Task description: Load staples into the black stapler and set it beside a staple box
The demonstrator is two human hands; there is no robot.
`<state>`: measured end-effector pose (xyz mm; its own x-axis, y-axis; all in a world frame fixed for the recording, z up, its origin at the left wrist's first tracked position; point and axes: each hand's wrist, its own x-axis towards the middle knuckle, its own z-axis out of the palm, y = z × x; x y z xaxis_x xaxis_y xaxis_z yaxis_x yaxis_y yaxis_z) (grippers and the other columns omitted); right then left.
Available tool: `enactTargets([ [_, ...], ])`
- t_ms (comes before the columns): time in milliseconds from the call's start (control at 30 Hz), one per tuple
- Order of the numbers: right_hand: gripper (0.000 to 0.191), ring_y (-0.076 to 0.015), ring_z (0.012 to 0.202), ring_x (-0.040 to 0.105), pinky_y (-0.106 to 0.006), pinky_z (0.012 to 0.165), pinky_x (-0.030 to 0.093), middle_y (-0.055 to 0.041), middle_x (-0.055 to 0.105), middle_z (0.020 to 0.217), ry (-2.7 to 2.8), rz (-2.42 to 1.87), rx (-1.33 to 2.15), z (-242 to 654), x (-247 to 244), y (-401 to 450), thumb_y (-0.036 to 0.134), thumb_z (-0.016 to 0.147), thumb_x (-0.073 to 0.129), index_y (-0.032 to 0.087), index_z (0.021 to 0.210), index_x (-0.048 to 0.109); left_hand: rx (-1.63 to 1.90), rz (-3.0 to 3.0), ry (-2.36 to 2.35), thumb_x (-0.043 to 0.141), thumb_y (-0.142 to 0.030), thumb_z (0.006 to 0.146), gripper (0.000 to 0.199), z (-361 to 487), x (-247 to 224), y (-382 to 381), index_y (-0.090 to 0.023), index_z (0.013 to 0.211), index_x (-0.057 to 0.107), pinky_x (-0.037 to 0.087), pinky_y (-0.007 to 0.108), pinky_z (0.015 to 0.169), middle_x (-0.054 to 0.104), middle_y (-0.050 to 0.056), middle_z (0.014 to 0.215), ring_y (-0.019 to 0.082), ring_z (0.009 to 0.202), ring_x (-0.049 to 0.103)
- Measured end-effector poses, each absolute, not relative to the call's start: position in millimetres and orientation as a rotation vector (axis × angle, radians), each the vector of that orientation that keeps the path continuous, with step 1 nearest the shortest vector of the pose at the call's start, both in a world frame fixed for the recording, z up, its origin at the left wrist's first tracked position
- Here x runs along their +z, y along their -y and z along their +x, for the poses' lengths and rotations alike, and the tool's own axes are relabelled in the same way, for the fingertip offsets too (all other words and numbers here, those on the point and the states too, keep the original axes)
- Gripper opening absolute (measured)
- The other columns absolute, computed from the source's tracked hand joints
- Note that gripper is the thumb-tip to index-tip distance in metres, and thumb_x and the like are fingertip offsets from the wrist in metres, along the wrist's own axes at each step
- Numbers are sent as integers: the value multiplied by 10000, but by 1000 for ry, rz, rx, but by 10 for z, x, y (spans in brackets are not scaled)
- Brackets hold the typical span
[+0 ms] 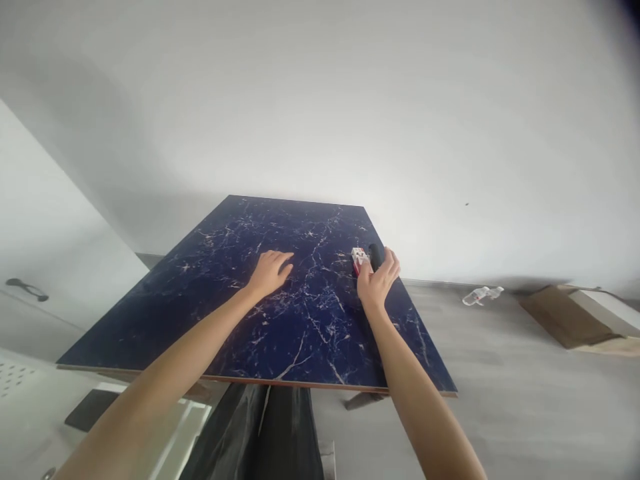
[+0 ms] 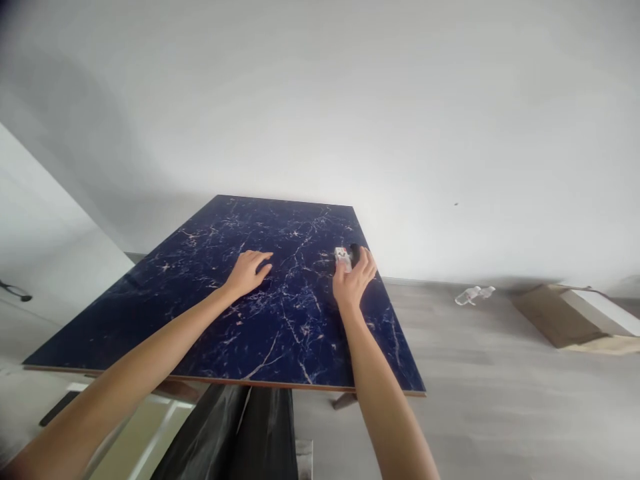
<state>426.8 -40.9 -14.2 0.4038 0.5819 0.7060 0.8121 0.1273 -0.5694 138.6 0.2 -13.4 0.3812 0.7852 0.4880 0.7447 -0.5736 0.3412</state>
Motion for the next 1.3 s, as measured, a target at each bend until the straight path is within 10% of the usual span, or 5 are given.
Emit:
enactTargets([
  [133, 443, -326, 1385, 418, -550, 1154, 310, -174, 490, 1464, 1713, -1331, -115, 3814, -99, 550, 348, 952, 483, 192, 1364, 527, 915, 2547, -1554, 381, -333, 1038, 359, 1103, -114, 29, -199, 1175, 684, 419, 468, 1009, 712, 116, 1113, 287, 1101, 606],
  [300, 270, -226, 945, 635, -385, 964, 488, -73, 710, 944, 2375, -1016, 250, 3453, -177, 582, 268, 983, 452, 242, 954, 719, 745, 2619, -1454, 373, -323, 1047, 366, 1169, -125, 16, -206, 1006, 717, 442, 425, 973, 730, 91, 989, 257, 998, 628],
  [800, 279, -227, 989, 584, -333, 981, 424, -99, 677, 1046, 2115, -1418, 84, 2706, -430, -25, 74, 905, 472, 166, 1061, 685, 617, 2700, -1519, 493, -250, 977, 161, 1091, -267, -144, -214, 1000, 649, 514, 341, 737, 698, 74, 948, 239, 845, 676],
  [1067, 323, -206, 1008, 602, -317, 962, 443, -82, 691, 1103, 2128, -1327, 237, 2871, -419, -43, 91, 879, 530, 170, 1151, 685, 768, 2818, -1505, 509, -274, 977, 220, 1108, -275, -136, -156, 1077, 666, 424, 491, 1068, 533, 178, 1416, 357, 1347, 441],
  [1300, 339, -209, 1023, 615, -337, 975, 449, -90, 707, 1109, 2125, -1336, 286, 2873, -348, -7, 97, 880, 535, 176, 1165, 700, 671, 2730, -1401, 399, -323, 1038, 313, 1084, -371, -179, -166, 1153, 645, 470, 449, 1013, 659, 138, 1255, 303, 1205, 575],
])
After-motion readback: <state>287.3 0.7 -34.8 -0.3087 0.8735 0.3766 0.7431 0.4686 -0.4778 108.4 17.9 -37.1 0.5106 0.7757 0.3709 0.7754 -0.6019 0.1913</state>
